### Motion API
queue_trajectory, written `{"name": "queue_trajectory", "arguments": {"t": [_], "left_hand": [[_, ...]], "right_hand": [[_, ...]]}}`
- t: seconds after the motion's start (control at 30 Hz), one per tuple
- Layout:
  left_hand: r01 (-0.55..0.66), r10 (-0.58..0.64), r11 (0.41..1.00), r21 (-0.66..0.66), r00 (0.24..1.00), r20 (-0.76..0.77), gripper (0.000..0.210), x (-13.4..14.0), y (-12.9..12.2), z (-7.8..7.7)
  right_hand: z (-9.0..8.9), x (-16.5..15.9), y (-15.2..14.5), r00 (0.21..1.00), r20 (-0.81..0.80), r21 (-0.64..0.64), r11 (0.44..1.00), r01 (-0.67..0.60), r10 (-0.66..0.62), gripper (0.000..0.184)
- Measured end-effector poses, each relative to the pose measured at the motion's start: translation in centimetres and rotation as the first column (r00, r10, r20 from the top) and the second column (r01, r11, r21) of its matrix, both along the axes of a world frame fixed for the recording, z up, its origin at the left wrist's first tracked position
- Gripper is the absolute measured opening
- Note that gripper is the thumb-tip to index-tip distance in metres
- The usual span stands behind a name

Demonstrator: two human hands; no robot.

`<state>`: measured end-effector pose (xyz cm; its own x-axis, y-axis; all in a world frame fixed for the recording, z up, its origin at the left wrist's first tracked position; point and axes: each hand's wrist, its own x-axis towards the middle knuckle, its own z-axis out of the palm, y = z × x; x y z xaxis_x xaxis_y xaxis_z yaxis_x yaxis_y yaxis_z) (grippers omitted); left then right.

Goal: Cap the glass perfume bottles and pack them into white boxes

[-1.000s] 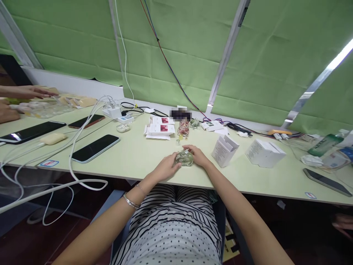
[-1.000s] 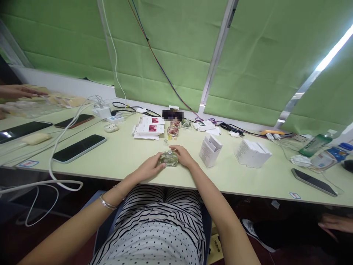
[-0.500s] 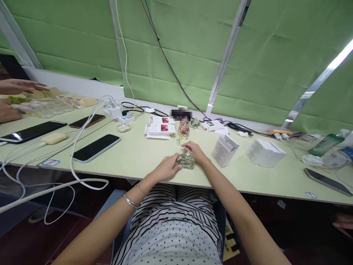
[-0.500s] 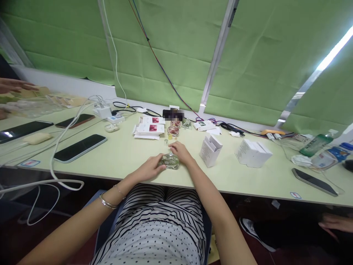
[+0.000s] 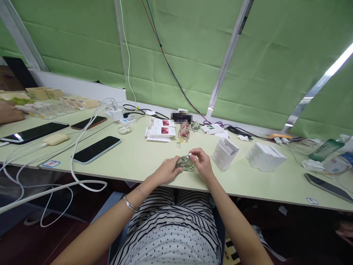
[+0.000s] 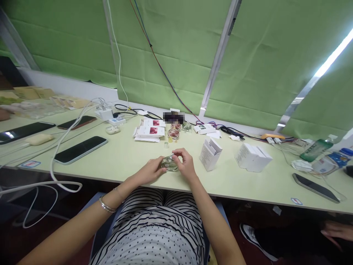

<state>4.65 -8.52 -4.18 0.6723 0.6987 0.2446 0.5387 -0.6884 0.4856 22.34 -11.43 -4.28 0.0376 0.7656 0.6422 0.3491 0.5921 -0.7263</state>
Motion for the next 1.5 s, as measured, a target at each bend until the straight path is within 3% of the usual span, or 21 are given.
{"name": "queue_trajectory", "arguments": {"t": [0.2, 0.63, 1.0, 1.17, 1.33, 1.5], "left_hand": [[0.022, -0.021, 0.999, 0.042, 0.999, -0.026, 0.023, 0.3, -0.1, 0.0], [0.033, -0.032, 0.998, 0.059, 0.999, -0.019, 0.020, 0.4, 0.1, -0.3], [0.023, -0.020, 0.997, 0.068, 0.999, -0.045, 0.022, 0.3, 0.1, -0.4], [0.029, -0.026, 0.997, 0.074, 0.999, -0.046, 0.024, 0.4, 0.1, -0.4], [0.023, -0.020, 0.997, 0.070, 0.999, -0.045, 0.021, 0.3, 0.0, -0.2], [0.024, -0.022, 0.997, 0.070, 0.999, -0.030, 0.019, 0.3, 0.0, -0.1]], "right_hand": [[0.1, 0.2, -0.4, 0.996, 0.080, 0.038, 0.999, 0.029, -0.032, 0.017], [-0.4, 0.4, -0.4, 0.999, 0.018, 0.070, 0.997, 0.026, -0.028, 0.013], [1.2, 1.0, -0.7, 0.969, 0.236, 0.164, 0.986, 0.035, -0.073, 0.012], [0.8, 0.7, -0.8, 0.979, 0.200, 0.114, 0.993, 0.008, -0.030, 0.013], [0.3, 0.1, -0.7, 0.987, 0.126, 0.136, 0.987, 0.086, -0.104, 0.007], [0.6, -0.1, -0.8, 0.967, 0.192, 0.184, 0.974, 0.135, -0.170, 0.005]]}}
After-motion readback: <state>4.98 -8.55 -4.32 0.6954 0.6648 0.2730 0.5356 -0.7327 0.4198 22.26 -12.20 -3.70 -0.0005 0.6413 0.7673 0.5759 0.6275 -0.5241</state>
